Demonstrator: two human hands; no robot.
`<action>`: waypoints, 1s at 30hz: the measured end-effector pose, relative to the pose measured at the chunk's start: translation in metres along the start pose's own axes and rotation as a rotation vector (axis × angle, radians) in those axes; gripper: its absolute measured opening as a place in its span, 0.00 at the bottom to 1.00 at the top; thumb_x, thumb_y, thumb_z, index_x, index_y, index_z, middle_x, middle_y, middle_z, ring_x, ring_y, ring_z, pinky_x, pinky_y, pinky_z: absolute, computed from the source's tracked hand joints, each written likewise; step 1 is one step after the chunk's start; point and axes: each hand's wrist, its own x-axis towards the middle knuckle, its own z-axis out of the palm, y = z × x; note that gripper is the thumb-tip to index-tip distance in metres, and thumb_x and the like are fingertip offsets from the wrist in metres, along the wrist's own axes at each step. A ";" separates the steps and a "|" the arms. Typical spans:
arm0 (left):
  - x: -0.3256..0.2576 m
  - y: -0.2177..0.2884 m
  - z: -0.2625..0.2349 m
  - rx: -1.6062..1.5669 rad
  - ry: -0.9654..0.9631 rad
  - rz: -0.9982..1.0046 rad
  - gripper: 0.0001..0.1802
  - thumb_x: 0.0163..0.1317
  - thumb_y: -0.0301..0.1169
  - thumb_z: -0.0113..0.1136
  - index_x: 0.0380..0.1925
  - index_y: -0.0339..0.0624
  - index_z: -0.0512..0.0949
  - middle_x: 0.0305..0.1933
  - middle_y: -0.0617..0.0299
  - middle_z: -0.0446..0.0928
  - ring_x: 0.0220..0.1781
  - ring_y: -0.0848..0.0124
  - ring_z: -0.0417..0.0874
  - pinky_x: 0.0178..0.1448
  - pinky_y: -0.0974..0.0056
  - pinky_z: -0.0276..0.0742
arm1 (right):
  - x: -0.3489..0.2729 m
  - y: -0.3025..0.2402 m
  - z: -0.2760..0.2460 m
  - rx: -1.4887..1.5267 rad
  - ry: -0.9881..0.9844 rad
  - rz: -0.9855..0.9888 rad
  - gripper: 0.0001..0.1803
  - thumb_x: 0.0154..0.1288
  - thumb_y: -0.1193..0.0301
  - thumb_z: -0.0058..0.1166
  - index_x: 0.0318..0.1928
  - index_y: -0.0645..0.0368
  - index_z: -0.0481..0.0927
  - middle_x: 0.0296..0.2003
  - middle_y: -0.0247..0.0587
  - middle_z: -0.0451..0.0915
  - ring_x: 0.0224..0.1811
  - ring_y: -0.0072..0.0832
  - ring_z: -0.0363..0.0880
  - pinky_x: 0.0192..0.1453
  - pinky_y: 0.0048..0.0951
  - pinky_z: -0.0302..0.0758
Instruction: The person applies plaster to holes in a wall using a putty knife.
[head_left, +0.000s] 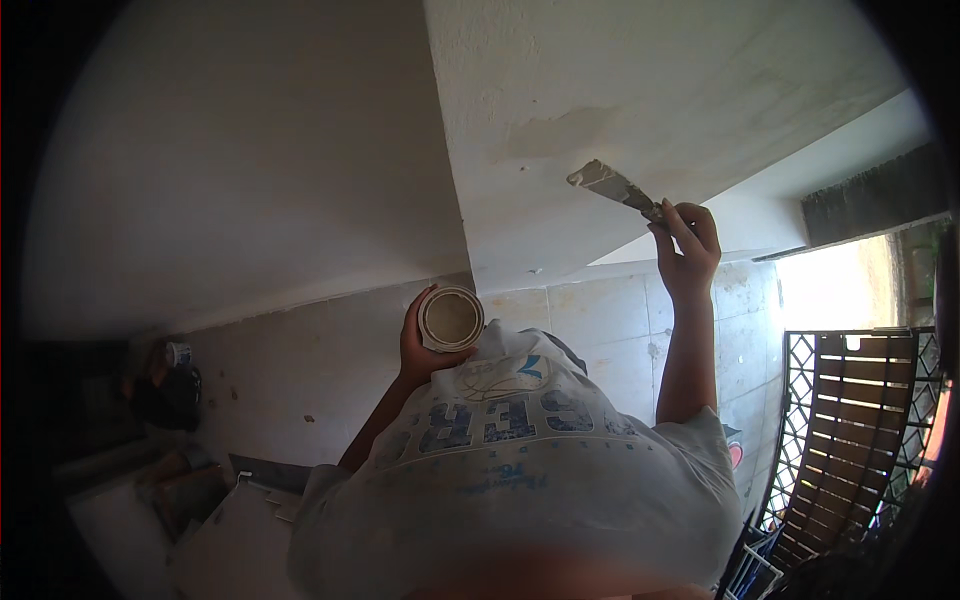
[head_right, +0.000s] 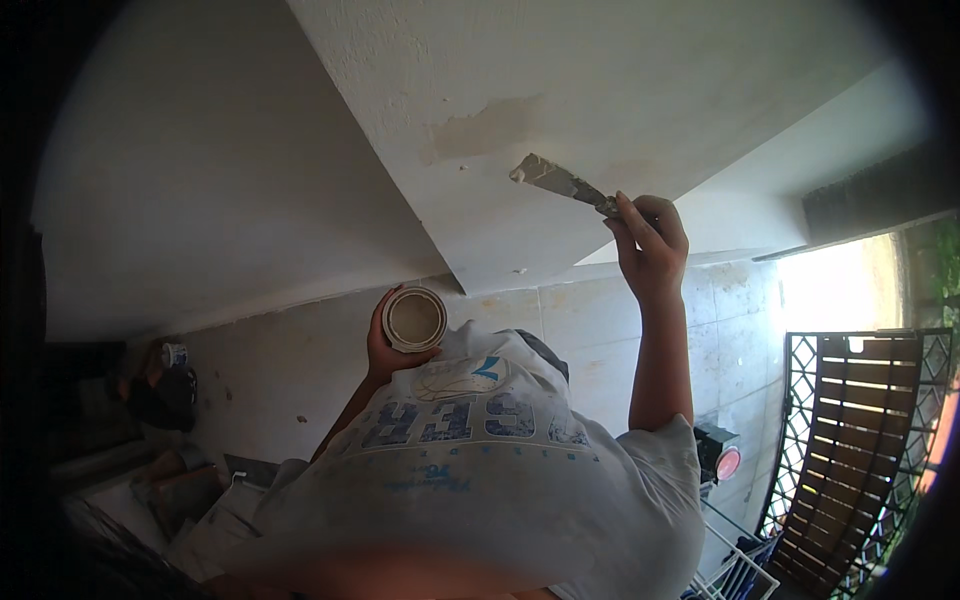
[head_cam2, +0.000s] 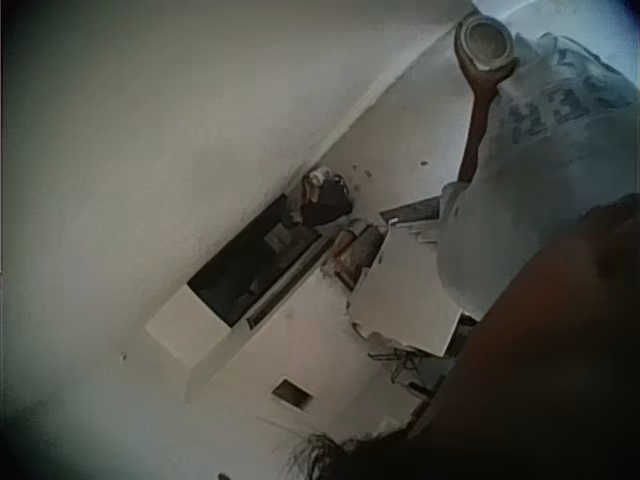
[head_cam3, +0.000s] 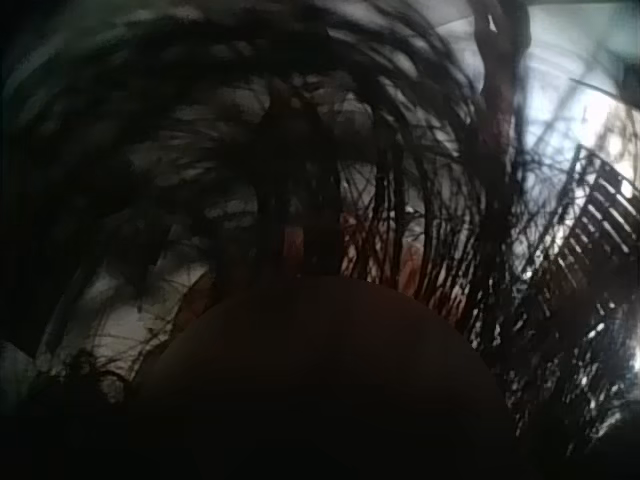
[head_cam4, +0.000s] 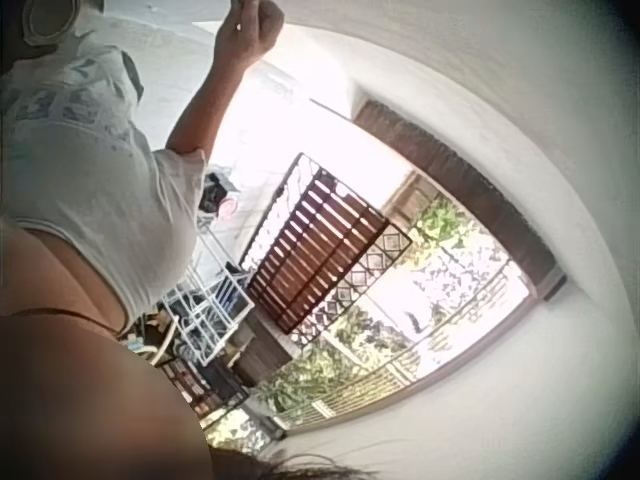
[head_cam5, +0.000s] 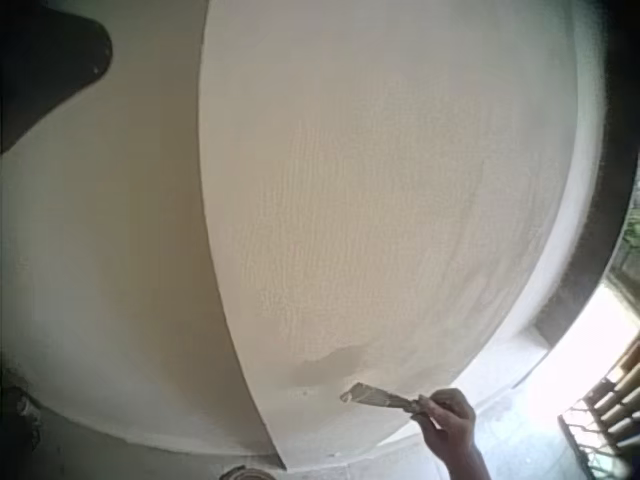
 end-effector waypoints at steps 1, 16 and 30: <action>0.000 -0.004 -0.004 -0.012 -0.013 0.000 0.66 0.36 0.37 0.90 0.74 0.37 0.58 0.74 0.50 0.66 0.75 0.57 0.70 0.77 0.51 0.68 | 0.001 -0.006 0.002 -0.004 -0.012 -0.011 0.23 0.54 0.81 0.73 0.52 0.57 0.88 0.39 0.42 0.81 0.37 0.32 0.84 0.36 0.30 0.83; 0.022 -0.012 -0.004 -0.066 -0.008 0.046 0.67 0.35 0.38 0.91 0.74 0.37 0.57 0.76 0.49 0.64 0.76 0.57 0.69 0.78 0.51 0.67 | -0.044 -0.046 0.026 1.127 -0.243 0.472 0.12 0.79 0.72 0.47 0.55 0.67 0.71 0.35 0.45 0.80 0.32 0.25 0.78 0.34 0.24 0.74; 0.025 -0.003 -0.007 -0.105 -0.038 -0.002 0.66 0.37 0.35 0.89 0.74 0.36 0.57 0.75 0.50 0.66 0.75 0.57 0.70 0.79 0.51 0.66 | -0.027 -0.047 0.026 -0.025 0.084 -0.080 0.25 0.50 0.86 0.72 0.51 0.58 0.86 0.46 0.47 0.78 0.43 0.35 0.80 0.37 0.27 0.81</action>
